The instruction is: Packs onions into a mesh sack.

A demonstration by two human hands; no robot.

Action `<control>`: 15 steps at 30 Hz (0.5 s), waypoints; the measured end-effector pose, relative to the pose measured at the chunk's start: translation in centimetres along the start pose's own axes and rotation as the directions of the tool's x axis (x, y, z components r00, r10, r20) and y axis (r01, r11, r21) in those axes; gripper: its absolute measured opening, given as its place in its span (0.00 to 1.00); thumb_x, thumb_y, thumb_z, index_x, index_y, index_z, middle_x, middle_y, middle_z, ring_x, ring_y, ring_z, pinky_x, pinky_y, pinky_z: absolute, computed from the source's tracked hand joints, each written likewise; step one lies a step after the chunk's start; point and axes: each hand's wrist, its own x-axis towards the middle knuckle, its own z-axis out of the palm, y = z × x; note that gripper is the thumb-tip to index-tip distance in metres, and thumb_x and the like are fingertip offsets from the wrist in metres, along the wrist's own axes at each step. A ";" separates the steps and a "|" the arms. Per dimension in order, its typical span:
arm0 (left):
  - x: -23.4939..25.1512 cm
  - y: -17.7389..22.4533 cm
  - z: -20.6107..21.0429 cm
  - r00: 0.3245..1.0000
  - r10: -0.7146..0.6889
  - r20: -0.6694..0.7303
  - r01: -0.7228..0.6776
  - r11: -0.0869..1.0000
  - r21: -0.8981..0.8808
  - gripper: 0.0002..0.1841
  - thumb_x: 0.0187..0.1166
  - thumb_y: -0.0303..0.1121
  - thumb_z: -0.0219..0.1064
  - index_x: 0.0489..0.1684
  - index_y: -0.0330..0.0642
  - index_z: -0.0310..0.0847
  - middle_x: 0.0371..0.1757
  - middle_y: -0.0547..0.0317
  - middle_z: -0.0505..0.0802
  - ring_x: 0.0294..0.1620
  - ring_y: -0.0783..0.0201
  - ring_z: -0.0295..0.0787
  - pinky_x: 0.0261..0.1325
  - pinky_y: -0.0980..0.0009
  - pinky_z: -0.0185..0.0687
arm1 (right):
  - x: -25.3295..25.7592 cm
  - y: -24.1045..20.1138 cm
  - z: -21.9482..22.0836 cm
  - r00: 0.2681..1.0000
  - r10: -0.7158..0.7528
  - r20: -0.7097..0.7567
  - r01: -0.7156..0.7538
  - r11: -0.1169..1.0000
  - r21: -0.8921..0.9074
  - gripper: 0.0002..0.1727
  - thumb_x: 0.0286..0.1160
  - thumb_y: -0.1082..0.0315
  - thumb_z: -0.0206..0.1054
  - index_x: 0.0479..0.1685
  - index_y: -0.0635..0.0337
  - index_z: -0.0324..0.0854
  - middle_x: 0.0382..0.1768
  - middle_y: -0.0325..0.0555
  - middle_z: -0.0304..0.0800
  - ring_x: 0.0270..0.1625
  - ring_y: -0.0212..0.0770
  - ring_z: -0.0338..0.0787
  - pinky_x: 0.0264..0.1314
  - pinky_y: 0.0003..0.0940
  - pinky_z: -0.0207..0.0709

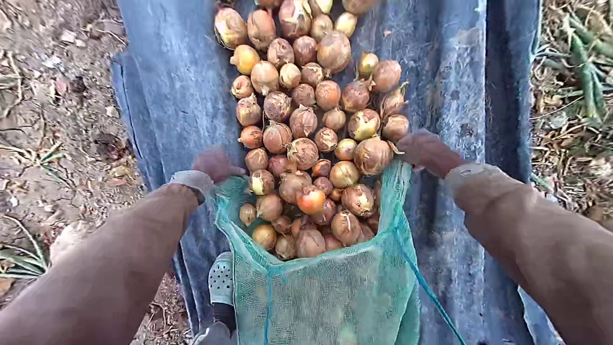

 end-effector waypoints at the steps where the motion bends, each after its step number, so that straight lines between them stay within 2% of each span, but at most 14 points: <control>1: -0.4 -1.1 -1.1 0.998 0.058 -0.036 -0.060 0.995 -0.077 0.29 0.72 0.60 0.75 0.41 0.36 0.90 0.43 0.34 0.92 0.52 0.33 0.89 0.57 0.27 0.80 | -0.3 0.7 -0.7 0.997 -0.075 -0.010 0.075 0.996 0.046 0.09 0.79 0.66 0.69 0.50 0.58 0.90 0.41 0.62 0.92 0.33 0.59 0.91 0.39 0.64 0.86; 3: -1.6 -3.0 -3.6 0.984 0.123 -0.132 -0.155 0.953 -0.262 0.29 0.76 0.58 0.73 0.62 0.42 0.85 0.49 0.38 0.93 0.53 0.36 0.91 0.59 0.30 0.81 | -2.1 1.6 -2.3 0.979 -0.200 -0.032 0.202 0.973 0.112 0.11 0.82 0.64 0.68 0.57 0.54 0.88 0.44 0.55 0.94 0.37 0.55 0.93 0.43 0.62 0.87; 4: -1.8 -3.5 -4.8 0.975 0.133 -0.177 -0.189 0.917 -0.352 0.33 0.77 0.60 0.71 0.74 0.47 0.79 0.55 0.39 0.92 0.56 0.39 0.91 0.62 0.32 0.82 | -3.0 1.2 -3.4 0.969 -0.242 -0.052 0.247 0.961 0.123 0.14 0.85 0.60 0.67 0.62 0.53 0.86 0.49 0.54 0.93 0.44 0.54 0.93 0.50 0.63 0.86; 5: -1.9 -3.7 -5.9 0.968 0.130 -0.213 -0.213 0.872 -0.440 0.36 0.77 0.63 0.68 0.81 0.51 0.74 0.63 0.41 0.90 0.61 0.41 0.90 0.66 0.33 0.81 | -3.4 0.3 -4.5 0.958 -0.277 -0.072 0.284 0.950 0.130 0.17 0.86 0.57 0.66 0.68 0.52 0.84 0.57 0.53 0.92 0.53 0.54 0.93 0.58 0.63 0.85; 8: -0.7 -2.2 -8.5 0.954 0.085 -0.289 -0.258 0.724 -0.639 0.40 0.80 0.67 0.61 0.89 0.56 0.66 0.80 0.46 0.82 0.72 0.45 0.86 0.73 0.36 0.78 | -1.0 -4.5 -6.4 0.904 -0.398 -0.158 0.417 0.901 0.120 0.24 0.88 0.51 0.61 0.78 0.46 0.78 0.72 0.50 0.84 0.68 0.52 0.89 0.72 0.62 0.80; 10: 2.1 0.3 -9.5 0.945 0.038 -0.324 -0.279 0.613 -0.740 0.40 0.82 0.68 0.56 0.92 0.58 0.60 0.86 0.50 0.76 0.77 0.44 0.81 0.74 0.34 0.76 | 2.7 -9.3 -6.5 0.849 -0.483 -0.212 0.514 0.849 0.121 0.27 0.90 0.49 0.57 0.84 0.46 0.73 0.78 0.52 0.80 0.76 0.54 0.83 0.79 0.62 0.74; 12: 6.2 3.4 -10.1 0.946 -0.016 -0.325 -0.274 0.499 -0.822 0.42 0.81 0.72 0.52 0.93 0.62 0.58 0.88 0.53 0.73 0.85 0.46 0.72 0.77 0.31 0.72 | 7.3 -14.0 -5.8 0.849 -0.479 -0.223 0.515 0.846 0.142 0.35 0.89 0.43 0.54 0.91 0.46 0.61 0.84 0.58 0.71 0.82 0.59 0.76 0.81 0.66 0.69; 13: 8.3 4.7 -10.3 0.941 -0.057 -0.334 -0.264 0.494 -0.828 0.43 0.79 0.75 0.51 0.93 0.63 0.59 0.88 0.54 0.73 0.86 0.46 0.70 0.79 0.30 0.68 | 9.5 -16.1 -5.4 0.858 -0.452 -0.244 0.495 0.853 0.163 0.37 0.88 0.42 0.55 0.94 0.44 0.57 0.85 0.62 0.67 0.82 0.63 0.74 0.80 0.69 0.68; 14: 10.2 5.6 -9.9 0.927 -0.119 -0.355 -0.240 0.537 -0.809 0.46 0.75 0.78 0.51 0.93 0.65 0.58 0.87 0.51 0.74 0.86 0.44 0.70 0.79 0.28 0.66 | 11.5 -17.7 -4.4 0.859 -0.424 -0.288 0.483 0.858 0.178 0.38 0.87 0.39 0.55 0.94 0.42 0.56 0.84 0.64 0.67 0.80 0.66 0.75 0.76 0.72 0.70; 15: 11.3 6.0 -8.9 0.916 -0.186 -0.355 -0.180 0.601 -0.779 0.50 0.70 0.82 0.49 0.94 0.69 0.53 0.87 0.49 0.74 0.85 0.41 0.71 0.78 0.26 0.66 | 12.4 -18.5 -2.8 0.857 -0.396 -0.330 0.472 0.860 0.193 0.38 0.84 0.36 0.55 0.92 0.37 0.58 0.82 0.64 0.69 0.77 0.66 0.78 0.72 0.72 0.73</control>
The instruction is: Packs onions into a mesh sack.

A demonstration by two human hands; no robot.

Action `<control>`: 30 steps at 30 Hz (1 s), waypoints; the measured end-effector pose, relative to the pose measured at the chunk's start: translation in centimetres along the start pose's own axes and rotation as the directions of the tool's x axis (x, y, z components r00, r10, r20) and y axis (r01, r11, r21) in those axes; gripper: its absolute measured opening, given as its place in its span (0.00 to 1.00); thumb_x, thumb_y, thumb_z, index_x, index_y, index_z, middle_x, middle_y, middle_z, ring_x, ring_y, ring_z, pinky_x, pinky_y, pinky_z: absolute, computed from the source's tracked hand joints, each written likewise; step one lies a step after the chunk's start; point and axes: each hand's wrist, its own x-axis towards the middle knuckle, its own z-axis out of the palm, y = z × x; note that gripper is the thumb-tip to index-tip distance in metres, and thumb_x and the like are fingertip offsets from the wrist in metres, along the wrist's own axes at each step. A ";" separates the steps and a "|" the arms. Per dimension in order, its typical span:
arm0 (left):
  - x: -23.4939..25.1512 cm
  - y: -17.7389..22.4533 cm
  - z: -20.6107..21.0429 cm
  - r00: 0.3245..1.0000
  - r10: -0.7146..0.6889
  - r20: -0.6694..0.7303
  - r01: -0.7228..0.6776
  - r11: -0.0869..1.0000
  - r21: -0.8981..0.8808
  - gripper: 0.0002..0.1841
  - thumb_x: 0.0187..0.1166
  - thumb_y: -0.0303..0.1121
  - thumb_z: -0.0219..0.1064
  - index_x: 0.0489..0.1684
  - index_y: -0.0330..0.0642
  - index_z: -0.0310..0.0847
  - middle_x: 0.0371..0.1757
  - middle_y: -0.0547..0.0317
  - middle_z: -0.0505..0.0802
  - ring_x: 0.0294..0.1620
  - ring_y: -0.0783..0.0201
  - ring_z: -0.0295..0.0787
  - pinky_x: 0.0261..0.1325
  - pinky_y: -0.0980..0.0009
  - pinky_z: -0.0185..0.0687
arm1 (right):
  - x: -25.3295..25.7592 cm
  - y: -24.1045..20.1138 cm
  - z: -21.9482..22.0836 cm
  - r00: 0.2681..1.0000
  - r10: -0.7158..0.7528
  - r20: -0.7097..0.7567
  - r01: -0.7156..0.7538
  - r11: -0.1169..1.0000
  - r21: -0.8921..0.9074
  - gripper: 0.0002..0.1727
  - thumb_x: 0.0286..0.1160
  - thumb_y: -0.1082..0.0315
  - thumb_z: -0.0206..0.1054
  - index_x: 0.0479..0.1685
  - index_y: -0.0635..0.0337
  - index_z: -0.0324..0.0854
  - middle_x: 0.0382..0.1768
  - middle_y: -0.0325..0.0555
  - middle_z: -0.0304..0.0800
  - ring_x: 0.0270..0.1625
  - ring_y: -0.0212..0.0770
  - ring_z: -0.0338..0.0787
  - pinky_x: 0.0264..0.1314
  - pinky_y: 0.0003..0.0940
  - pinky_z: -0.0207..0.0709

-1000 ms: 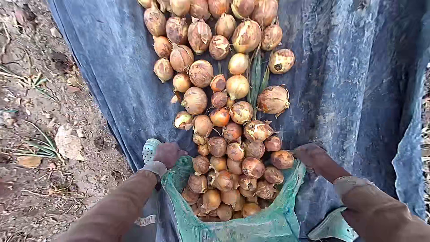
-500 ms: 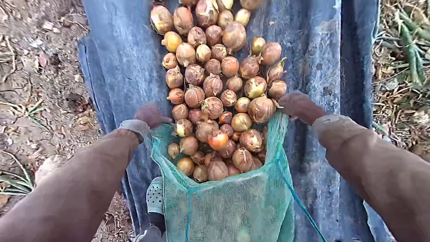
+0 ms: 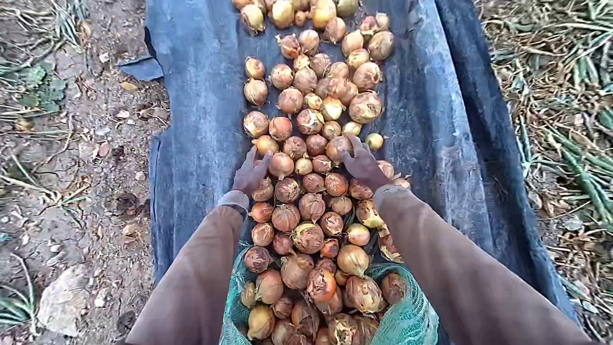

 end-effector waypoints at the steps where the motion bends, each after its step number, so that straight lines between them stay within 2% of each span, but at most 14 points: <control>1: 0.6 -0.2 1.0 0.998 -0.017 -0.068 0.022 0.997 0.072 0.53 0.66 0.85 0.48 0.95 0.70 0.51 0.88 0.46 0.73 0.85 0.38 0.70 0.76 0.24 0.65 | 0.4 0.2 1.3 0.999 -0.004 -0.054 0.005 1.000 0.019 0.38 0.81 0.32 0.55 0.90 0.33 0.62 0.80 0.61 0.72 0.74 0.64 0.80 0.67 0.72 0.76; 3: 2.0 0.7 2.5 0.986 0.013 -0.168 0.008 0.993 0.122 0.53 0.66 0.86 0.47 0.92 0.65 0.61 0.88 0.43 0.72 0.86 0.35 0.67 0.77 0.23 0.61 | 1.8 1.0 0.9 0.994 -0.069 -0.090 0.075 0.995 0.067 0.38 0.77 0.27 0.56 0.85 0.30 0.70 0.74 0.57 0.78 0.71 0.59 0.83 0.65 0.70 0.77; 5: 0.2 -1.8 3.2 0.982 0.077 -0.174 -0.070 0.996 0.050 0.41 0.72 0.79 0.52 0.76 0.63 0.79 0.77 0.48 0.82 0.80 0.43 0.74 0.76 0.30 0.68 | 0.6 2.6 1.0 0.994 -0.086 0.073 0.074 0.984 0.160 0.37 0.75 0.26 0.57 0.82 0.27 0.72 0.73 0.51 0.81 0.66 0.53 0.88 0.62 0.65 0.82; 8: -3.5 -1.7 2.3 0.994 0.084 0.065 -0.059 0.945 -0.322 0.32 0.85 0.68 0.49 0.71 0.59 0.84 0.68 0.59 0.91 0.69 0.59 0.86 0.71 0.46 0.82 | 0.5 2.5 -0.4 0.940 -0.078 0.333 -0.055 0.926 0.373 0.30 0.79 0.30 0.58 0.77 0.27 0.76 0.61 0.50 0.91 0.48 0.53 0.97 0.44 0.61 0.92; 10: -6.2 -0.7 1.6 0.941 0.083 0.329 0.081 0.887 -0.455 0.32 0.86 0.67 0.45 0.76 0.64 0.81 0.65 0.59 0.93 0.63 0.57 0.90 0.64 0.48 0.85 | -0.8 1.4 -0.7 0.859 -0.049 0.509 -0.197 0.887 0.419 0.33 0.80 0.27 0.53 0.79 0.29 0.76 0.63 0.50 0.91 0.54 0.56 0.95 0.48 0.64 0.90; 12: -8.1 0.9 1.3 0.847 0.132 0.515 0.110 0.904 -0.412 0.29 0.90 0.56 0.44 0.85 0.59 0.70 0.72 0.56 0.87 0.70 0.59 0.84 0.72 0.53 0.79 | -2.2 0.0 -0.3 0.769 -0.053 0.637 -0.242 0.898 0.367 0.38 0.80 0.25 0.49 0.82 0.32 0.75 0.68 0.50 0.88 0.63 0.56 0.91 0.55 0.66 0.84; 14: -9.5 0.9 1.6 0.813 0.141 0.565 0.087 0.930 -0.356 0.27 0.92 0.50 0.49 0.89 0.57 0.65 0.79 0.57 0.82 0.76 0.59 0.79 0.79 0.53 0.73 | -3.4 -1.1 0.8 0.704 -0.061 0.708 -0.250 0.911 0.327 0.39 0.78 0.24 0.49 0.78 0.36 0.78 0.68 0.49 0.88 0.66 0.53 0.88 0.61 0.65 0.82; 16: -8.9 -1.9 2.4 0.779 0.199 0.595 0.046 0.928 -0.370 0.33 0.86 0.60 0.54 0.91 0.66 0.63 0.83 0.63 0.80 0.80 0.60 0.77 0.80 0.51 0.75 | -3.9 -1.7 1.4 0.659 0.024 0.752 -0.318 0.915 0.249 0.44 0.70 0.19 0.53 0.71 0.44 0.83 0.63 0.50 0.90 0.65 0.49 0.89 0.66 0.62 0.80; 19: -10.5 -4.4 3.3 0.768 0.092 0.634 0.213 0.896 -0.389 0.35 0.78 0.68 0.61 0.85 0.70 0.70 0.73 0.59 0.88 0.69 0.54 0.87 0.67 0.46 0.84 | -5.3 -1.6 1.8 0.538 0.199 0.819 -0.493 0.862 0.115 0.50 0.59 0.14 0.56 0.69 0.43 0.84 0.62 0.49 0.91 0.65 0.48 0.89 0.67 0.61 0.80; 21: -12.1 -5.7 3.6 0.723 0.023 0.690 0.297 0.892 -0.341 0.32 0.78 0.66 0.62 0.84 0.73 0.71 0.67 0.55 0.90 0.63 0.53 0.90 0.63 0.46 0.86 | -8.4 -1.8 1.6 0.494 0.193 0.848 -0.566 0.811 0.145 0.41 0.64 0.20 0.60 0.65 0.38 0.87 0.57 0.45 0.93 0.59 0.46 0.91 0.62 0.56 0.83; 23: -14.2 -8.2 4.0 0.705 0.021 0.709 0.293 0.901 -0.319 0.31 0.81 0.61 0.63 0.86 0.77 0.67 0.72 0.55 0.88 0.67 0.52 0.88 0.67 0.45 0.85 | -13.8 -1.3 1.8 0.491 0.038 0.870 -0.514 0.820 0.254 0.31 0.77 0.33 0.59 0.75 0.32 0.81 0.67 0.38 0.88 0.66 0.41 0.86 0.69 0.52 0.78; 26: -18.3 -9.7 4.6 0.731 0.004 0.683 0.202 0.954 -0.222 0.27 0.83 0.58 0.63 0.81 0.68 0.75 0.76 0.61 0.86 0.73 0.60 0.84 0.75 0.50 0.81 | -21.1 1.9 5.1 0.494 -0.049 0.868 -0.316 0.920 0.232 0.31 0.75 0.30 0.61 0.76 0.26 0.81 0.83 0.32 0.75 0.86 0.37 0.70 0.88 0.51 0.64; 28: -21.9 -11.9 5.6 0.666 -0.010 0.746 0.114 0.990 -0.088 0.26 0.84 0.60 0.60 0.77 0.65 0.78 0.78 0.64 0.84 0.79 0.65 0.79 0.83 0.52 0.72 | -26.5 3.3 7.0 0.468 -0.004 0.884 -0.254 0.957 0.139 0.32 0.72 0.26 0.59 0.73 0.25 0.83 0.83 0.32 0.75 0.87 0.37 0.70 0.90 0.53 0.62; 30: -27.6 -13.6 6.6 0.616 -0.074 0.784 0.078 0.996 0.032 0.28 0.80 0.62 0.63 0.77 0.66 0.78 0.76 0.63 0.86 0.78 0.63 0.80 0.83 0.49 0.72 | -32.4 4.1 7.1 0.393 0.005 0.920 -0.237 0.967 0.097 0.32 0.75 0.26 0.58 0.72 0.26 0.84 0.78 0.32 0.81 0.83 0.38 0.75 0.88 0.55 0.64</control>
